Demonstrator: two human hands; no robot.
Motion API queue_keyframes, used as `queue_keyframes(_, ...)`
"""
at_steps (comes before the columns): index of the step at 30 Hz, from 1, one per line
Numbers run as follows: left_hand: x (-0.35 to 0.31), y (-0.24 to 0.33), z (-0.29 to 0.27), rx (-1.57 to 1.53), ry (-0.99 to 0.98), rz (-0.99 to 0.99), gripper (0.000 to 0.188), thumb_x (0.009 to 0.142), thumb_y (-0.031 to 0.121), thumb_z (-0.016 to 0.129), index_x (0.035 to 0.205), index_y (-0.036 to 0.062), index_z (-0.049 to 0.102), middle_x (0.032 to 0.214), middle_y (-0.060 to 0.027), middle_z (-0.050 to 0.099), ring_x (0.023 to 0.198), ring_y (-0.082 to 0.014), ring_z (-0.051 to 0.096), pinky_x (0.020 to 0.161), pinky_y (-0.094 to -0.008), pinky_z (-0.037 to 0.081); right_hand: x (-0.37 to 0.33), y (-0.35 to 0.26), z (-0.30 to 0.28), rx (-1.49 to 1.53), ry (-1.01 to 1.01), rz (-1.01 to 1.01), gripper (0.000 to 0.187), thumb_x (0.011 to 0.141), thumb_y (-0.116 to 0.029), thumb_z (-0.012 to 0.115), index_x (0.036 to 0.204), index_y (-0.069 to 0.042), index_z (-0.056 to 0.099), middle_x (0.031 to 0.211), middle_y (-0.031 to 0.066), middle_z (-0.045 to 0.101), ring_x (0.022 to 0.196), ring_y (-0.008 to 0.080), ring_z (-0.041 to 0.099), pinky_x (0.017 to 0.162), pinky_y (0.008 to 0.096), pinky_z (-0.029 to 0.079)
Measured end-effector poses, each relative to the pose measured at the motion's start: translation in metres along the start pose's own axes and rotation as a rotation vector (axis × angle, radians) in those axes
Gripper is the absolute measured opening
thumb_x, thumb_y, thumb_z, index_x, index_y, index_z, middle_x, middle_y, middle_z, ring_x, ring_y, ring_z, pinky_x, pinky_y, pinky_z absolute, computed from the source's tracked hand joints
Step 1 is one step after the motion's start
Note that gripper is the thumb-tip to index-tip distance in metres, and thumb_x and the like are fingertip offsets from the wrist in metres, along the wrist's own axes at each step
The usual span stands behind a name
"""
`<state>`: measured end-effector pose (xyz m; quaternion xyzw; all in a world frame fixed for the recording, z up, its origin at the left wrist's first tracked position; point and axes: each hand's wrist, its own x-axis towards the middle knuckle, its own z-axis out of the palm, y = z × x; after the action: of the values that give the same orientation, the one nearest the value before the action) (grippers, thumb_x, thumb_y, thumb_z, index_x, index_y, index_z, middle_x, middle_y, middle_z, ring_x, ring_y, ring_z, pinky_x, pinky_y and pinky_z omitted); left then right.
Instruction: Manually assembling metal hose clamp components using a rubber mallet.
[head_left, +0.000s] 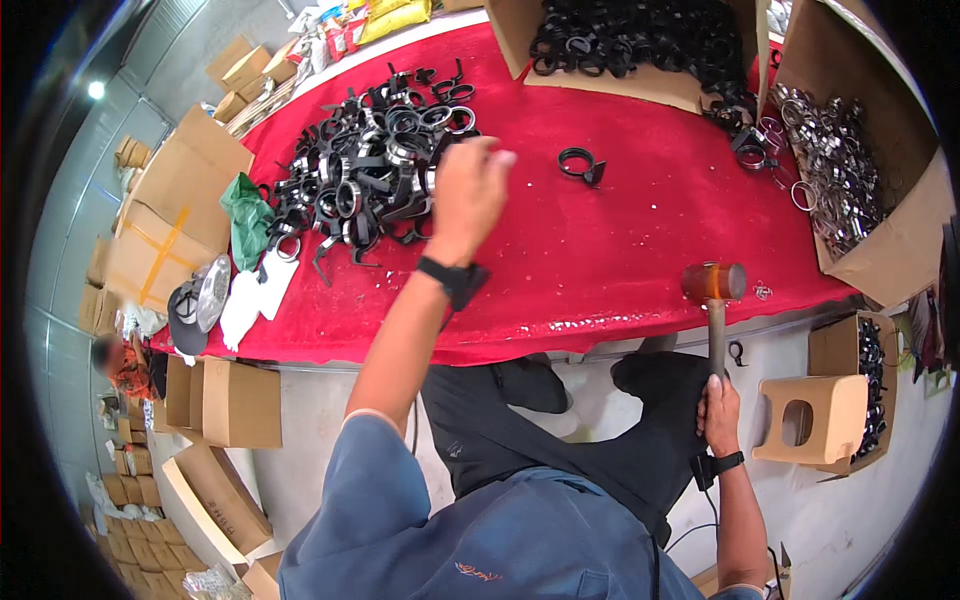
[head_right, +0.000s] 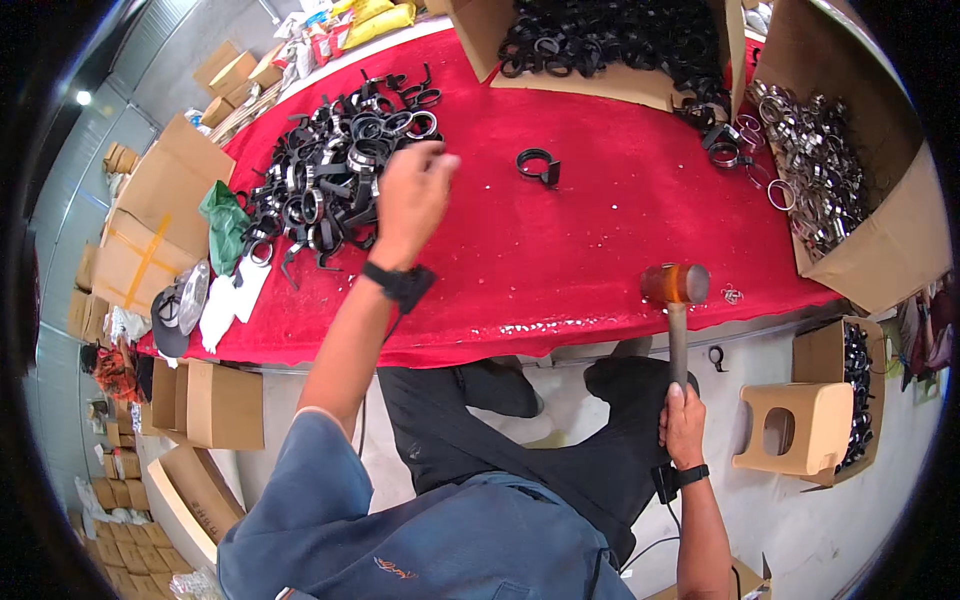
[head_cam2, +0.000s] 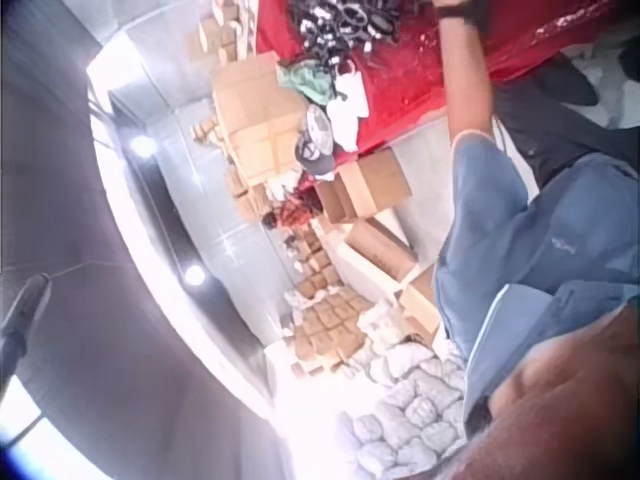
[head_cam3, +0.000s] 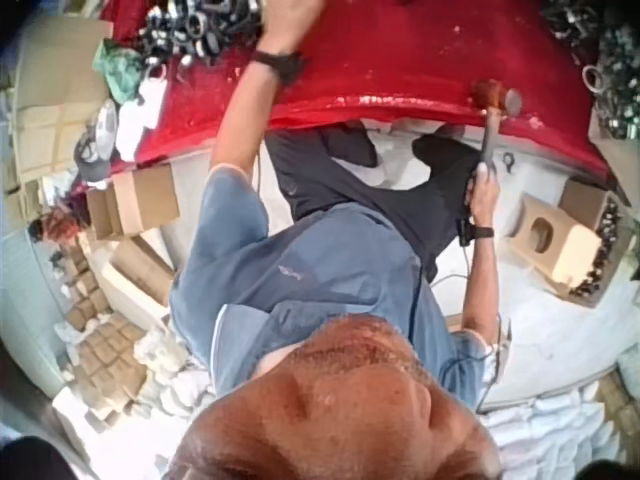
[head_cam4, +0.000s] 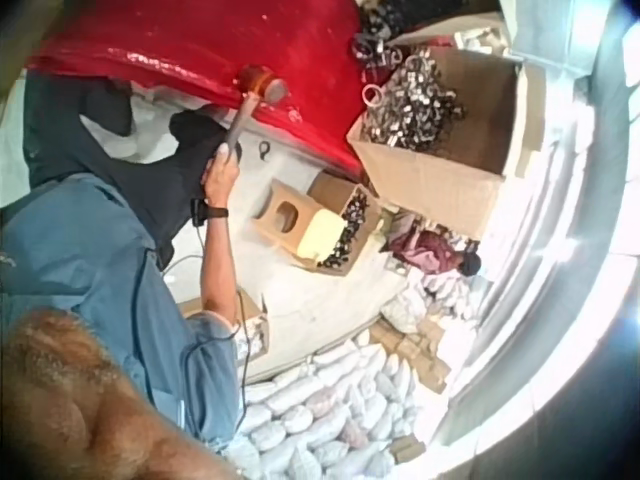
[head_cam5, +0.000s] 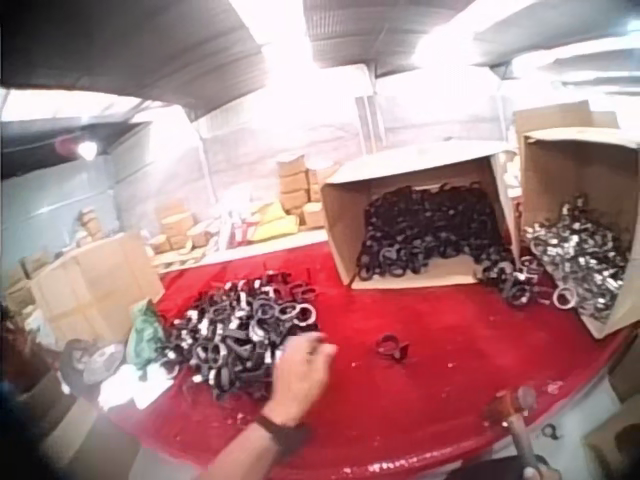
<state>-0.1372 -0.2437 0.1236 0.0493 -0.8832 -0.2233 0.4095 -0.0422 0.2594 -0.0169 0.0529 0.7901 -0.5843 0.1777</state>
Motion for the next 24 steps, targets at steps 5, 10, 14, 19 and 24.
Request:
queue_keyframes(5, 0.021, 0.060, 0.106, 0.180, -0.445, 0.254, 0.055, 0.092, 0.031, 0.080, 0.141, 0.0129, 0.064, 0.140, -0.0241, 0.062, 0.116, -0.0428, 0.071, 0.091, -0.0490, 0.062, 0.001, 0.001, 0.002, 0.012, -0.004, 0.009, 0.046, 0.112, -0.050, 0.054, 0.091, -0.009, 0.052, 0.061, 0.0004, 0.050, 0.043, 0.0105, 0.048, 0.038, 0.0284, 0.041)
queue_keyframes(10, 0.045, 0.065, 0.160, 0.671, -0.866, 0.393, 0.016, 0.089, 0.019, 0.076, 0.102, 0.0125, 0.083, 0.106, -0.0151, 0.081, 0.101, -0.0308, 0.079, 0.080, -0.0423, 0.064, -0.001, 0.001, 0.003, 0.003, 0.015, -0.005, 0.049, 0.112, -0.053, 0.054, 0.090, -0.009, 0.051, 0.061, 0.0000, 0.049, 0.043, 0.0103, 0.047, 0.038, 0.0279, 0.040)
queue_keyframes(14, 0.041, 0.048, 0.135, 0.742, -0.890, 0.470, 0.021, 0.095, 0.020, 0.067, 0.105, 0.0137, 0.085, 0.105, -0.0118, 0.083, 0.100, -0.0291, 0.081, 0.080, -0.0436, 0.063, 0.001, 0.005, 0.000, 0.015, 0.013, -0.005, 0.049, 0.112, -0.054, 0.053, 0.091, -0.010, 0.051, 0.061, -0.0006, 0.047, 0.043, 0.0098, 0.047, 0.038, 0.0277, 0.039)
queue_keyframes(19, -0.004, 0.051, 0.086, -0.019, -0.742, -0.183, 0.023, 0.106, 0.021, 0.057, 0.108, 0.0030, 0.072, 0.098, -0.0177, 0.081, 0.084, -0.0280, 0.080, 0.066, -0.0407, 0.064, 0.002, 0.011, -0.001, -0.005, 0.006, -0.044, 0.053, 0.111, -0.060, 0.049, 0.091, -0.010, 0.049, 0.060, 0.0001, 0.046, 0.040, 0.0113, 0.045, 0.035, 0.0292, 0.039)
queue_keyframes(24, -0.137, 0.141, 0.050, -0.954, -0.302, -0.732, 0.033, 0.117, 0.029, 0.045, 0.124, -0.0023, 0.053, 0.105, -0.0170, 0.075, 0.081, -0.0198, 0.076, 0.057, -0.0304, 0.059, 0.003, 0.016, 0.002, -0.022, 0.021, -0.072, 0.053, 0.112, -0.058, 0.049, 0.091, -0.010, 0.049, 0.060, 0.0002, 0.046, 0.039, 0.0115, 0.044, 0.035, 0.0292, 0.038)
